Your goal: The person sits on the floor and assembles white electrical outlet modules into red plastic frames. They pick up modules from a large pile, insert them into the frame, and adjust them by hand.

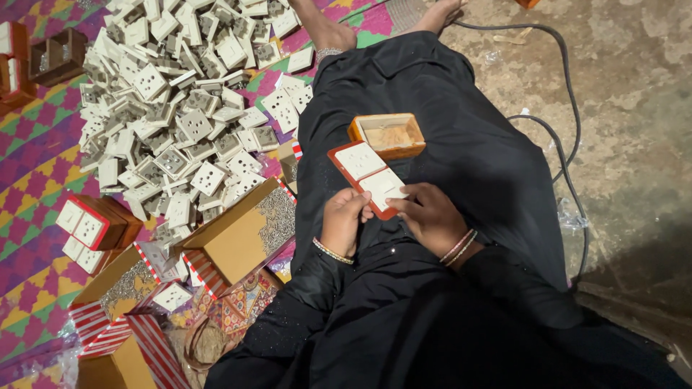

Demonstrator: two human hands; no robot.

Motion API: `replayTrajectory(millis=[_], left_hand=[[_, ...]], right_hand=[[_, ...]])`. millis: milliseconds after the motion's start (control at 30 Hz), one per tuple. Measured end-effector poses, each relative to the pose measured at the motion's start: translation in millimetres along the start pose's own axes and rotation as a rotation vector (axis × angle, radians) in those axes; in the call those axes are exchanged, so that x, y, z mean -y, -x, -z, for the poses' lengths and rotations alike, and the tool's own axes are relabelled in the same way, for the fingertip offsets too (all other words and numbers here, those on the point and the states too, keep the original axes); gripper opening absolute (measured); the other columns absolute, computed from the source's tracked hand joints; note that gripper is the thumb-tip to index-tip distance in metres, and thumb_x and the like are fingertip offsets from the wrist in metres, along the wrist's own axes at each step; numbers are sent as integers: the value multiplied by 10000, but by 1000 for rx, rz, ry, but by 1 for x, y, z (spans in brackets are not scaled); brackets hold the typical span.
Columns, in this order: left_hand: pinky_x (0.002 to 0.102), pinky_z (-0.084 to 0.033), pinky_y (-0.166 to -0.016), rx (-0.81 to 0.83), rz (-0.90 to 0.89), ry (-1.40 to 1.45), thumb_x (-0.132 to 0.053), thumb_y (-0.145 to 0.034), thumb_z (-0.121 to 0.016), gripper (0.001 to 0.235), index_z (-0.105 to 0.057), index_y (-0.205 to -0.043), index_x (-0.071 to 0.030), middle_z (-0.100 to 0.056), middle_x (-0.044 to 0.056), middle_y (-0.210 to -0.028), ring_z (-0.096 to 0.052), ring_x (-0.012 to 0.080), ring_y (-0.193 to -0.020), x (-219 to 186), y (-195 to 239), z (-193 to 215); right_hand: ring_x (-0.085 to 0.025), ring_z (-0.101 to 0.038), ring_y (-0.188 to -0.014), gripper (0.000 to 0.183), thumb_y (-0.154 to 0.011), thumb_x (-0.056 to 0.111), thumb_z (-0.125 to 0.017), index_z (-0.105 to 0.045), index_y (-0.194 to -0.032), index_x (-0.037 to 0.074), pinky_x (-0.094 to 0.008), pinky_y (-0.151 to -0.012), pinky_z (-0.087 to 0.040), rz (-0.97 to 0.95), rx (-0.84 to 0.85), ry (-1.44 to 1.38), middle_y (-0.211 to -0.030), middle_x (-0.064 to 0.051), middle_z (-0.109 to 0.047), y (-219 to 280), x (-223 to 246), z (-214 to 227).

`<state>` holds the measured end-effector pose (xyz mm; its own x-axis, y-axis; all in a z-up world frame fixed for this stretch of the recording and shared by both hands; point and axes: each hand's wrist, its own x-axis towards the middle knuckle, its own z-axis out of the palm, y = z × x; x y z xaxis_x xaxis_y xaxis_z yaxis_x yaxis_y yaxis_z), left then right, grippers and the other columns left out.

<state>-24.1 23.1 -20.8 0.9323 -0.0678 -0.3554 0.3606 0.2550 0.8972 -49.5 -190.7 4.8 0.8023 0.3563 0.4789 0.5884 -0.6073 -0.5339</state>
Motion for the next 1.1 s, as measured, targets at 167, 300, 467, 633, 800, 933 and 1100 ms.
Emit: replayTrajectory(millis=[167,300,467,633,800,933,1100], left_hand=[[225,-441,-568,-60,31,-45,-152,-937,-689,175,-672,-816,-27,-649,15,-697,-581,81,-584,2,-2,-2],[217,-432,-546,-87,54,-54,-149,-937,-694,185,-671,-800,-26,-644,7,-692,-563,71,-569,8,-7,-4],[218,-430,-529,-108,-7,-108,-131,-931,-698,207,-664,-759,-22,-651,7,-677,-546,64,-554,14,-12,-6],[222,-431,-512,-61,-69,-274,-157,-948,-706,276,-649,-719,-13,-636,21,-637,-553,58,-534,10,-15,-12],[390,-526,-663,-189,-656,-912,-189,-953,-688,192,-779,-895,-31,-740,174,-847,-701,305,-768,-16,-44,40],[519,-538,-798,-361,-485,-1318,-277,-927,-642,290,-743,-884,-9,-721,246,-901,-690,437,-861,-44,-113,124],[494,-562,-941,101,-8,-1733,-274,-1022,-413,419,-669,-1231,-18,-719,260,-1212,-725,391,-1122,-14,-179,182]], right_hand=[[-297,-631,-1006,509,-801,-21,-721,-653,-1259,190,-424,-853,-540,23,17,42,-1096,-85,-629,0,8,3],[-292,-643,-974,503,-816,-21,-716,-650,-1271,185,-423,-814,-542,8,26,38,-1057,-78,-644,-3,12,4],[-297,-676,-967,490,-836,-21,-708,-613,-1288,142,-422,-788,-551,-16,49,-39,-1075,-84,-679,-3,12,1],[-327,-686,-939,483,-799,-4,-707,-631,-1269,76,-428,-781,-553,-110,82,-95,-1069,-116,-701,2,9,-1],[-239,-749,-901,374,-861,32,-679,-654,-1232,69,-346,-773,-598,-342,-12,-338,-1058,-87,-718,6,1,-9],[-168,-718,-823,382,-811,21,-706,-693,-1189,81,-308,-705,-577,-557,-39,-363,-1032,-70,-735,5,-10,-14],[-69,-582,-701,298,-858,19,-720,-701,-1142,106,-240,-624,-508,-572,-136,-476,-893,-7,-691,8,-13,-23]])
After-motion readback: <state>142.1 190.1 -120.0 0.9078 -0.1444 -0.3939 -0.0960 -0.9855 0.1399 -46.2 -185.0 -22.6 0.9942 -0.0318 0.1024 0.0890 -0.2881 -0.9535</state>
